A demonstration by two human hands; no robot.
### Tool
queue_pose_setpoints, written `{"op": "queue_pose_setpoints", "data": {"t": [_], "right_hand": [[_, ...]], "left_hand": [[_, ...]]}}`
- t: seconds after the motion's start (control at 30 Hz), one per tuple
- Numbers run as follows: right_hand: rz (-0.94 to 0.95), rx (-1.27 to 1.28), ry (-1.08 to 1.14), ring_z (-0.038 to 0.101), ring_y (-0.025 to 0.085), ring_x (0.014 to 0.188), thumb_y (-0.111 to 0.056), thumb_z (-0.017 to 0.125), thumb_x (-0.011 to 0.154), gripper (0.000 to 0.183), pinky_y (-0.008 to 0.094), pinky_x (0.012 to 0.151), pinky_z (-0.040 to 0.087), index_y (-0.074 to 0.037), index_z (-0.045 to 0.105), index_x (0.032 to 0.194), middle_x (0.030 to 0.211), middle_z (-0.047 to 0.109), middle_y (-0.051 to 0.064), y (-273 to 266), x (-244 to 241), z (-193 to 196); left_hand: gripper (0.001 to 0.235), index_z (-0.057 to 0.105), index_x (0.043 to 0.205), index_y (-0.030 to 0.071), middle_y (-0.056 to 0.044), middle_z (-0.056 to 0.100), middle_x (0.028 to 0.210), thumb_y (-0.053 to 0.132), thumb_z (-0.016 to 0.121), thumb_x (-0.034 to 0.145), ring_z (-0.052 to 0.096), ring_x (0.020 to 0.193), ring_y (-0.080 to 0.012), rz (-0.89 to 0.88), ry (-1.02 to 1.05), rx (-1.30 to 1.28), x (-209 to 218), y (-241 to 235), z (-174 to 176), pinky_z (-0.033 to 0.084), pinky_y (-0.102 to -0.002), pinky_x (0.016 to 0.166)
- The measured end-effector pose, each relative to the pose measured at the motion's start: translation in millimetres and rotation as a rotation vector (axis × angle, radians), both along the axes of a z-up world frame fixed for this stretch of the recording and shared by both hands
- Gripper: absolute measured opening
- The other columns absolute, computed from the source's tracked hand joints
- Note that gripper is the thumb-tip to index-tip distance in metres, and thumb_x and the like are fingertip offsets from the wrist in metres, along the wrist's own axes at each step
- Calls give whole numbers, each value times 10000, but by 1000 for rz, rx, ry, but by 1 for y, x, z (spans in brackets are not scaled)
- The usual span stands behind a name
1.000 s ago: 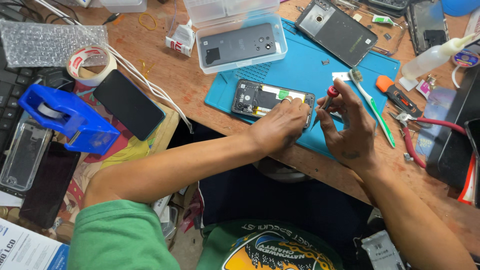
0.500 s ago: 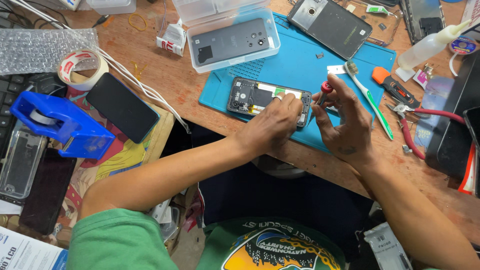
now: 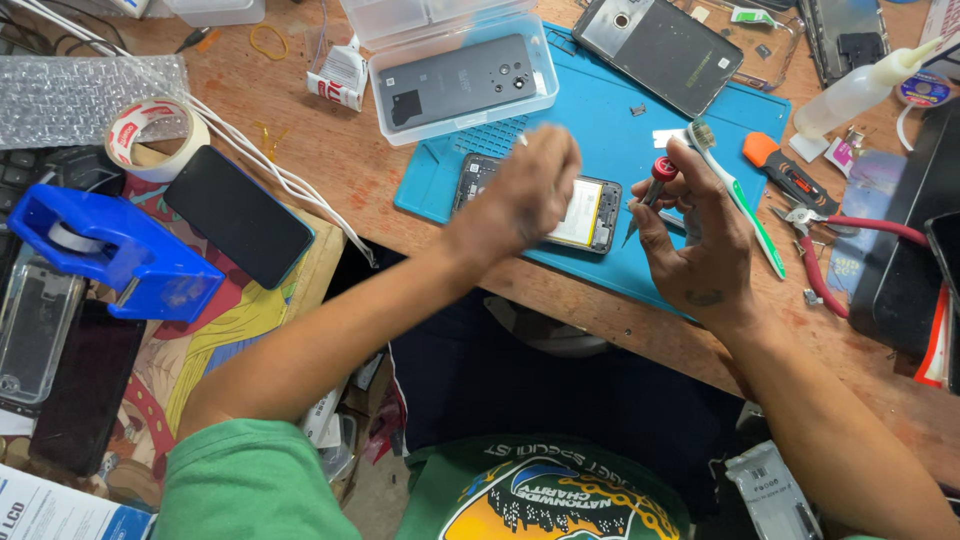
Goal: The person uses a screwdriver to remove screws from a disassembled smartphone placed on a blue mat. They place the removed screws into a clear plastic container. The person continues to unscrew and remove additional screws from the phone's internal frame.
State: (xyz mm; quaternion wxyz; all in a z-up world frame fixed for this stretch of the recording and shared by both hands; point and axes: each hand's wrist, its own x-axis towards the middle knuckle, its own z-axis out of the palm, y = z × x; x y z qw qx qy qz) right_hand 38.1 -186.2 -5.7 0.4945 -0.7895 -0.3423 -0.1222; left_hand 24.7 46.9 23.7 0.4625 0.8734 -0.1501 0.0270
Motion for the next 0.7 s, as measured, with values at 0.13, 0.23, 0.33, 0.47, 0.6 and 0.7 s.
{"op": "queue_pose_setpoints", "data": {"t": [0.13, 0.23, 0.33, 0.47, 0.6, 0.7], "right_hand": [[6, -13, -31, 705, 225, 1135, 31, 707, 1050, 607, 348, 973, 636, -32, 392, 1565, 1200, 632, 158, 0, 1, 0], [-19, -34, -47, 714, 234, 1142, 24, 718, 1035, 602, 361, 976, 629, -28, 405, 1547, 1219, 647, 162, 0, 1, 2], [-24, -30, -41, 717, 232, 1129, 26, 716, 1031, 598, 362, 966, 626, -26, 410, 1542, 1214, 648, 163, -1, 1, 1], [-18, -47, -59, 718, 233, 1125, 24, 719, 1028, 592, 365, 962, 627, -18, 414, 1533, 1208, 651, 160, -3, 2, -1], [0, -38, -66, 717, 230, 1130, 30, 714, 1035, 582, 343, 935, 638, -8, 418, 1535, 1222, 646, 163, -1, 2, 0], [-16, -65, -103, 720, 224, 1112, 28, 729, 1012, 592, 353, 937, 631, -5, 422, 1518, 1213, 659, 158, -2, 3, 3]], "left_hand": [[83, 474, 985, -3, -147, 510, 956, 8, 555, 999, 530, 915, -323, 169, -273, 37, 42, 31, 0, 482, -447, 889], [67, 534, 1001, 8, -148, 598, 1027, 38, 593, 996, 596, 978, -347, 296, -324, 134, 75, 40, -8, 491, -467, 894], [53, 581, 1016, 9, -159, 622, 1038, 9, 578, 963, 610, 1015, -366, 309, -319, 181, 85, 45, -19, 501, -463, 907], [101, 626, 996, 17, -146, 638, 1016, -35, 552, 951, 626, 1023, -350, 323, -373, 175, 88, 45, -30, 520, -437, 910], [59, 614, 986, -7, -163, 630, 1016, -23, 601, 930, 619, 1022, -358, 347, -411, 206, 83, 44, -21, 516, -436, 906], [71, 634, 993, 7, -155, 638, 1006, 13, 650, 925, 622, 1001, -339, 315, -350, 245, 62, 42, -10, 512, -441, 897]]}}
